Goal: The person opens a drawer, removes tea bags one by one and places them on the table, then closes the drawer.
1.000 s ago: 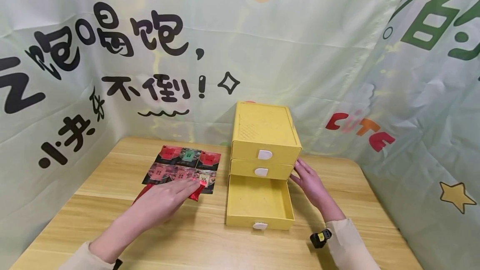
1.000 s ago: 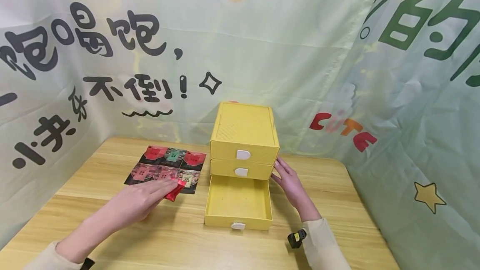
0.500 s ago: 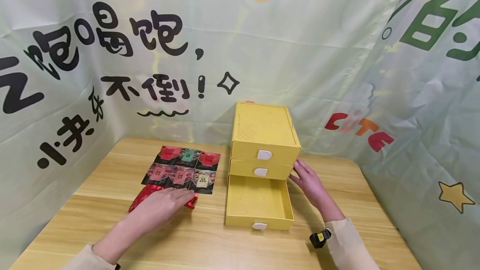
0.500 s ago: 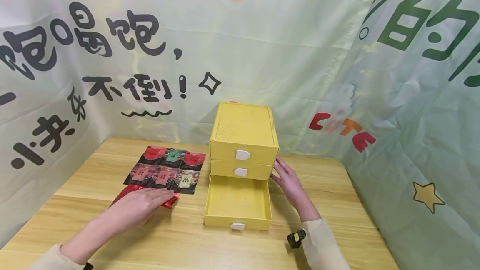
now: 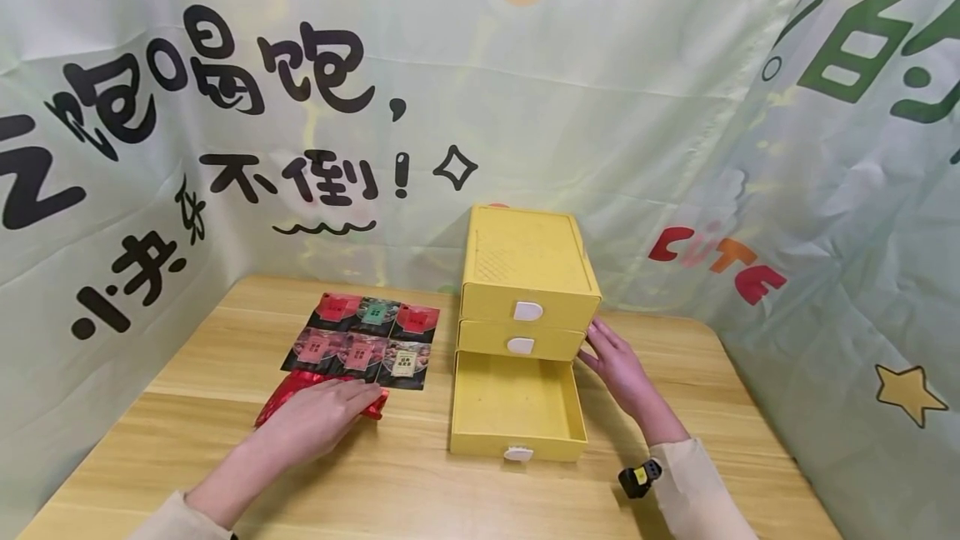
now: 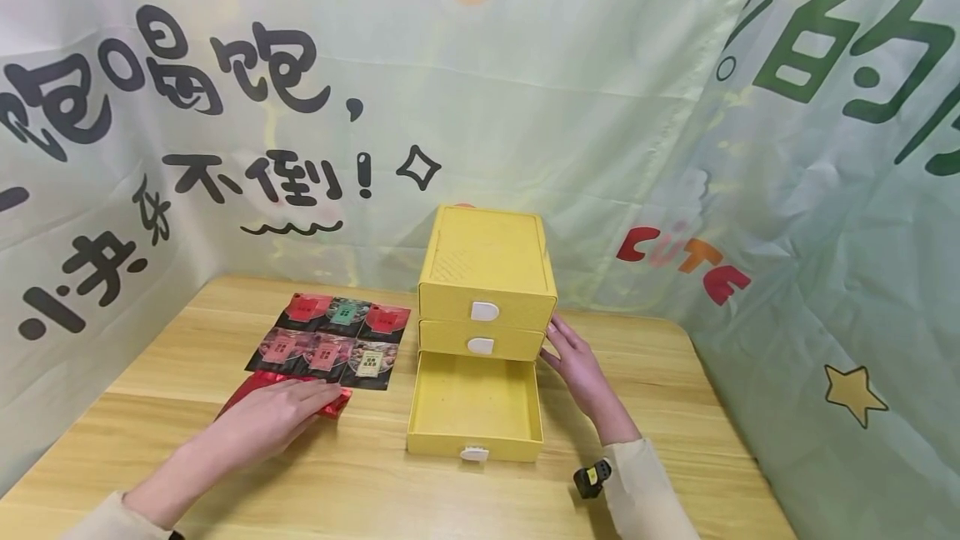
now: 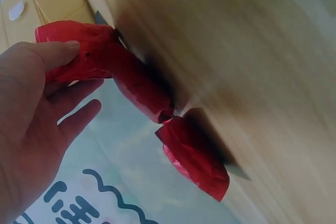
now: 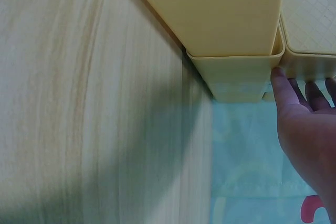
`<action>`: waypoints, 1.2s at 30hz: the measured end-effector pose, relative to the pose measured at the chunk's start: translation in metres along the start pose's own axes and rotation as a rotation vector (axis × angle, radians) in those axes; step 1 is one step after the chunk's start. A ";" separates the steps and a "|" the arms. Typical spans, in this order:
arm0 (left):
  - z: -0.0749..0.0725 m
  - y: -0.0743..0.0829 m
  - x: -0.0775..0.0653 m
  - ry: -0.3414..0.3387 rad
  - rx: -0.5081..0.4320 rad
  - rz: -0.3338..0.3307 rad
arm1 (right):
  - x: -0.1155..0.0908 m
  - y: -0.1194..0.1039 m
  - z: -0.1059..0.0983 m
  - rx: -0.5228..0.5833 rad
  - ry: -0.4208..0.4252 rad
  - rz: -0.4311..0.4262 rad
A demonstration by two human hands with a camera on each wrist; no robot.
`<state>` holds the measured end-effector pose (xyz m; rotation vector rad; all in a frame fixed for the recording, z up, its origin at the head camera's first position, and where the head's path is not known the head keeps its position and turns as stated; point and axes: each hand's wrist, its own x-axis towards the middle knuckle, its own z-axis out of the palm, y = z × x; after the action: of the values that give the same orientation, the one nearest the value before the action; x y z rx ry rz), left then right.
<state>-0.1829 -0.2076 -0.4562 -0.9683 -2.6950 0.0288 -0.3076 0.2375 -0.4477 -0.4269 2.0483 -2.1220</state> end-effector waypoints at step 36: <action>0.001 0.013 -0.010 -0.028 -0.065 -0.004 | 0.000 -0.001 0.000 -0.015 -0.021 -0.013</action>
<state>-0.1676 -0.2032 -0.4609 -0.9877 -2.7390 -0.0468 -0.3072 0.2376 -0.4472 -0.4638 2.0577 -2.1017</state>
